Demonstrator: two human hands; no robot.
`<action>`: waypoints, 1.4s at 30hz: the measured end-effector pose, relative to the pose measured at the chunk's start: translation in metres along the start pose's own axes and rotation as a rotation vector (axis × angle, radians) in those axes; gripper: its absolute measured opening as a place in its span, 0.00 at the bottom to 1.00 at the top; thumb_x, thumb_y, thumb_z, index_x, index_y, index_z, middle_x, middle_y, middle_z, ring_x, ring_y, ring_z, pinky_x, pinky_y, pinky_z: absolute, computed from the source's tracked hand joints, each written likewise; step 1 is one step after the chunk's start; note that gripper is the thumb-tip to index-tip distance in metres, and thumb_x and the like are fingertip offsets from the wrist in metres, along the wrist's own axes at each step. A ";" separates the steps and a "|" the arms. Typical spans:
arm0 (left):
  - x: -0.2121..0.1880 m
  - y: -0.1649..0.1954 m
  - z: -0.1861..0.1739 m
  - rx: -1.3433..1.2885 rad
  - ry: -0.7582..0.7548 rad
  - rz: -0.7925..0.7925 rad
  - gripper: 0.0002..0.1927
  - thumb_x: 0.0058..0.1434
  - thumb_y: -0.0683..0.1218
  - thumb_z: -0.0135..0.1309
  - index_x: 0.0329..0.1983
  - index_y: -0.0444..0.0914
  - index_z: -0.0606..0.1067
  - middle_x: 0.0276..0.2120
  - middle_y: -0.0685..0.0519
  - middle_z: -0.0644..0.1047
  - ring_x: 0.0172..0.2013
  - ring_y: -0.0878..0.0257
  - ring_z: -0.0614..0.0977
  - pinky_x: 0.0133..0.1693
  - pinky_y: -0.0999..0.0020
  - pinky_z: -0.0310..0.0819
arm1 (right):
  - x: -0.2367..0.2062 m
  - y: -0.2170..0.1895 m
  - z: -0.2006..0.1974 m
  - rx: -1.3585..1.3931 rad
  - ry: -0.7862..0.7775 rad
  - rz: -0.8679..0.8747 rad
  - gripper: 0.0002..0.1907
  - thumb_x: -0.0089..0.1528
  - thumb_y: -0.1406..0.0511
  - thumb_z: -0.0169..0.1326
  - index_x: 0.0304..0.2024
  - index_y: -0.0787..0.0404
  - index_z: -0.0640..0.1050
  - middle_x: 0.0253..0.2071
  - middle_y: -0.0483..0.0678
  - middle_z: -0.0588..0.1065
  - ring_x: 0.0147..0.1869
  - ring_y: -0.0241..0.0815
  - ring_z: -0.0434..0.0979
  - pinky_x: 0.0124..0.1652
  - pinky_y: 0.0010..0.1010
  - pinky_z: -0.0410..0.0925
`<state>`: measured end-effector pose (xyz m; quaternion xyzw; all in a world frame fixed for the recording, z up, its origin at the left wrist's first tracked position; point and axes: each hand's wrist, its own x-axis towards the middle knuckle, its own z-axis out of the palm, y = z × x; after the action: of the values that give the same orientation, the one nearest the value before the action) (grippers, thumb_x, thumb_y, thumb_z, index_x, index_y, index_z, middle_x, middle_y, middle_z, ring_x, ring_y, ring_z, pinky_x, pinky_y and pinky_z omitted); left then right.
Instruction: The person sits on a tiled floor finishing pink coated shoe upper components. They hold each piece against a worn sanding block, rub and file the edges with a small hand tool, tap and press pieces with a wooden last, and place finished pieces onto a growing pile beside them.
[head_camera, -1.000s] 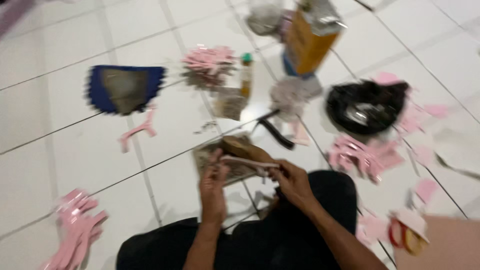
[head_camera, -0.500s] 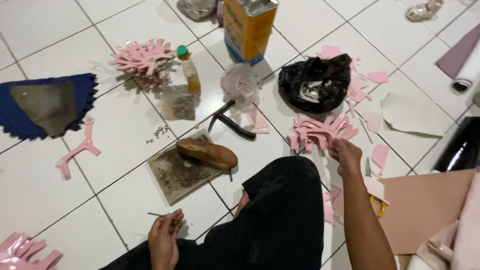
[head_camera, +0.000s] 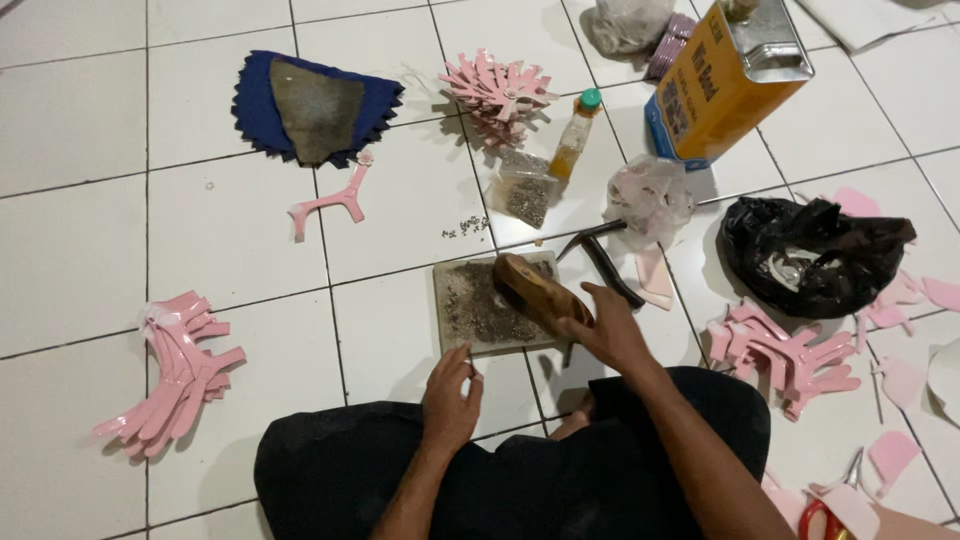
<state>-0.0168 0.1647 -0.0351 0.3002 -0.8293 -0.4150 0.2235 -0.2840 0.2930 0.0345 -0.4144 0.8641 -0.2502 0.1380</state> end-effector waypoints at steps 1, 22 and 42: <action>0.006 0.004 -0.002 0.090 -0.045 0.081 0.09 0.65 0.43 0.53 0.40 0.30 0.77 0.65 0.39 0.70 0.67 0.43 0.65 0.63 0.47 0.58 | 0.010 -0.008 0.014 -0.083 -0.043 -0.005 0.45 0.53 0.52 0.67 0.67 0.65 0.65 0.61 0.64 0.69 0.64 0.63 0.68 0.59 0.48 0.65; 0.007 -0.010 0.004 0.467 -0.273 -0.165 0.11 0.64 0.39 0.49 0.42 0.27 0.79 0.75 0.46 0.55 0.74 0.42 0.51 0.69 0.43 0.51 | -0.005 0.030 0.023 -0.209 0.341 0.184 0.46 0.54 0.58 0.68 0.65 0.76 0.61 0.53 0.72 0.69 0.59 0.72 0.68 0.57 0.58 0.64; 0.028 -0.003 -0.025 0.325 0.078 -0.081 0.10 0.67 0.39 0.50 0.43 0.27 0.78 0.74 0.35 0.55 0.73 0.35 0.50 0.69 0.33 0.40 | 0.031 -0.005 0.091 0.072 -0.305 0.023 0.27 0.62 0.71 0.58 0.65 0.59 0.72 0.66 0.57 0.65 0.57 0.54 0.79 0.50 0.41 0.77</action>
<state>-0.0200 0.1306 -0.0197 0.3815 -0.8633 -0.2722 0.1871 -0.2594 0.2372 -0.0397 -0.4323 0.8283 -0.2135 0.2854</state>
